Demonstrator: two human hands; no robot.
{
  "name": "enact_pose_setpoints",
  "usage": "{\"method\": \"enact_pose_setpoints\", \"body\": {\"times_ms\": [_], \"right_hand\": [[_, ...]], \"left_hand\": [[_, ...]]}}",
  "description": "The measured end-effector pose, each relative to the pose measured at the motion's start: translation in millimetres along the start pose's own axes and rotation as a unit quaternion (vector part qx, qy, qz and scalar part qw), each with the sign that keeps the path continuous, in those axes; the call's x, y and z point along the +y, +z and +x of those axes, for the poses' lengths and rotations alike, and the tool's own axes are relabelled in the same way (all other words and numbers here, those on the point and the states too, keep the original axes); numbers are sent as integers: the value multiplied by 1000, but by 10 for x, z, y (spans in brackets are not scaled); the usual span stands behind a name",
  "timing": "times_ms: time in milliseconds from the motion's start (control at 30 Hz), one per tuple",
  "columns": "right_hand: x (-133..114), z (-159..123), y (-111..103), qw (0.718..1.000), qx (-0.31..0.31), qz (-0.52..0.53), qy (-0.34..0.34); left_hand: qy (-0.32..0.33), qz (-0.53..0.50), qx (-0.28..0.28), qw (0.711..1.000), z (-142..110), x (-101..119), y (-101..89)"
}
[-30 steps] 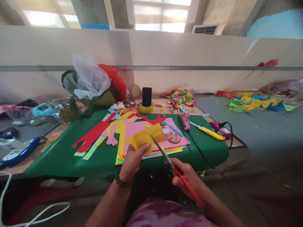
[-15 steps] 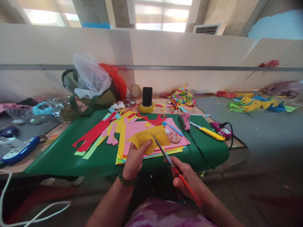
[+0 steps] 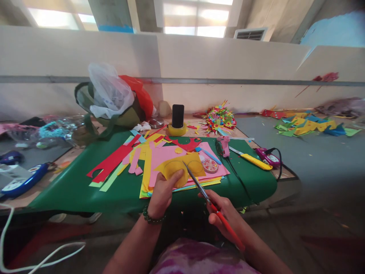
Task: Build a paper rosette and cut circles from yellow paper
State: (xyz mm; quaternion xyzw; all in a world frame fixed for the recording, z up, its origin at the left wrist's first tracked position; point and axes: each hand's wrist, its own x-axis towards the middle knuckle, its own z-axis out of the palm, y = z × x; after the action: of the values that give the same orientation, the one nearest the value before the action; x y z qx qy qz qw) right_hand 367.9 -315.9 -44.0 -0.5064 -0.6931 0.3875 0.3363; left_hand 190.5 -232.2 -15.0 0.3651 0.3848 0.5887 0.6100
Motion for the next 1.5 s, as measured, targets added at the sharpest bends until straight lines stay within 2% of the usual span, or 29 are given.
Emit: {"method": "enact_pose_setpoints", "body": {"times_ms": [300, 600, 867, 1133, 1333, 1500], "right_hand": [[42, -3, 13, 1000, -1, 16, 11], [-56, -6, -37, 1000, -6, -30, -1], [-43, -21, -33, 1000, -15, 5, 21], [-24, -29, -37, 999, -11, -7, 32], [-48, -42, -20, 999, -10, 10, 41], [-70, -39, -47, 999, -12, -39, 21]], "left_hand": [[-4, 13, -25, 1000, 31, -15, -56], [-12, 74, -46, 996, 11, 73, -120], [-7, 103, -74, 992, -15, 118, -134], [-10, 68, -43, 997, 46, 74, -161], [-17, 64, -55, 996, 92, 64, -201], [-29, 93, -58, 994, 79, 105, -225]]}}
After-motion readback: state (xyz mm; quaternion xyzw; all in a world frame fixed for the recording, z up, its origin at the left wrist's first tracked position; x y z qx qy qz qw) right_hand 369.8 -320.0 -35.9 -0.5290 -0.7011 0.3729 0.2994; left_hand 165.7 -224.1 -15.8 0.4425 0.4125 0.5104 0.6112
